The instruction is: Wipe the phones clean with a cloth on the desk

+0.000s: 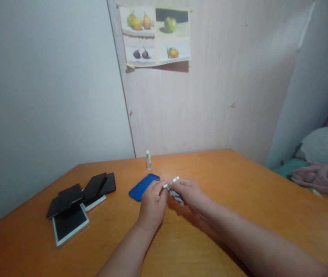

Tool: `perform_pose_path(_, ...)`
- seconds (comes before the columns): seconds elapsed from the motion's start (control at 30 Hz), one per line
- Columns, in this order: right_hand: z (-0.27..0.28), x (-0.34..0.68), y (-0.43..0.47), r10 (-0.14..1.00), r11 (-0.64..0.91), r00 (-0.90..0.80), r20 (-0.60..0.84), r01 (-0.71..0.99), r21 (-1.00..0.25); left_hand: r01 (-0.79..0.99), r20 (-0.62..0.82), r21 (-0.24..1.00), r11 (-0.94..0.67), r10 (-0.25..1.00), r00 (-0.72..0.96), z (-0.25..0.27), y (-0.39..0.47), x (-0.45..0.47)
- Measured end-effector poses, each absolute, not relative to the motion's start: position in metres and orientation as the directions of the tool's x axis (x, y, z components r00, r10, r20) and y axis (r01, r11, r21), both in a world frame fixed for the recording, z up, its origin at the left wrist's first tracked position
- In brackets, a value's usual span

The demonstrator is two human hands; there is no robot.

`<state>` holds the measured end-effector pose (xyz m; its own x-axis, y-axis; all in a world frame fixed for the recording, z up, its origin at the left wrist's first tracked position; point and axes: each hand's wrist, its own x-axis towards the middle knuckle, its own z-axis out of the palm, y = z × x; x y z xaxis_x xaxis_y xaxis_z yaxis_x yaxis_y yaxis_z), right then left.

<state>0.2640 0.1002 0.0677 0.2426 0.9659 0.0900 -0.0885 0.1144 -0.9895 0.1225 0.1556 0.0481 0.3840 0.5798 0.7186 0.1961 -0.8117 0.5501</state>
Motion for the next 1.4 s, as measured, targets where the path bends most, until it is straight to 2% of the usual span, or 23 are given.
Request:
perform_pose_path(0.1, 0.072, 0.27, 0.101, 0.937, 0.117, 0.335, 0.095, -0.044, -0.992, 0.215, 0.71, 0.551, -0.806, 0.588, 0.388, 0.048, 0.156, 0.122)
perform_pose_path(0.2, 0.071, 0.272, 0.101, 0.903, 0.155, 0.394, 0.17, 0.07, -0.985, 0.218, 0.702, 0.555, -0.803, 0.593, 0.395, 0.048, 0.156, 0.122)
perform_pose_path(0.3, 0.065, 0.269, 0.1, 0.877, 0.219, 0.362, 0.315, 0.282, -0.934, 0.201, 0.703, 0.551, -0.81, 0.581, 0.412, 0.048, 0.155, 0.122)
perform_pose_path(0.4, 0.061, 0.272, 0.1, 0.848, 0.209, 0.352, 0.397, 0.466, -0.86, 0.203, 0.702, 0.545, -0.813, 0.576, 0.419, 0.049, 0.154, 0.123)
perform_pose_path(0.53, 0.062, 0.277, 0.1, 0.813, 0.155, 0.403, 0.419, 0.545, -0.824, 0.214, 0.691, 0.555, -0.804, 0.589, 0.419, 0.049, 0.153, 0.124)
perform_pose_path(0.67, 0.063, 0.271, 0.096, 0.84, 0.136, 0.328, 0.432, 0.644, -0.753, 0.207, 0.687, 0.549, -0.81, 0.578, 0.44, 0.051, 0.151, 0.123)
perform_pose_path(0.77, 0.065, 0.271, 0.094, 0.853, 0.124, 0.296, 0.429, 0.684, -0.719, 0.2, 0.683, 0.549, -0.811, 0.574, 0.452, 0.051, 0.151, 0.123)
perform_pose_path(0.97, 0.067, 0.28, 0.097, 0.811, 0.052, 0.366, 0.457, 0.732, -0.679, 0.211, 0.688, 0.549, -0.809, 0.581, 0.435, 0.049, 0.153, 0.123)
perform_pose_path(1.13, 0.063, 0.274, 0.095, 0.854, 0.133, 0.25, 0.456, 0.742, -0.656, 0.187, 0.696, 0.551, -0.814, 0.571, 0.435, 0.049, 0.154, 0.123)
perform_pose_path(1.3, 0.062, 0.285, 0.1, 0.814, 0.145, 0.315, 0.487, 0.702, -0.697, 0.202, 0.702, 0.548, -0.812, 0.578, 0.416, 0.048, 0.155, 0.123)
perform_pose_path(1.4, 0.062, 0.285, 0.1, 0.804, 0.224, 0.26, 0.535, 0.701, -0.677, 0.209, 0.706, 0.545, -0.812, 0.579, 0.408, 0.047, 0.157, 0.123)
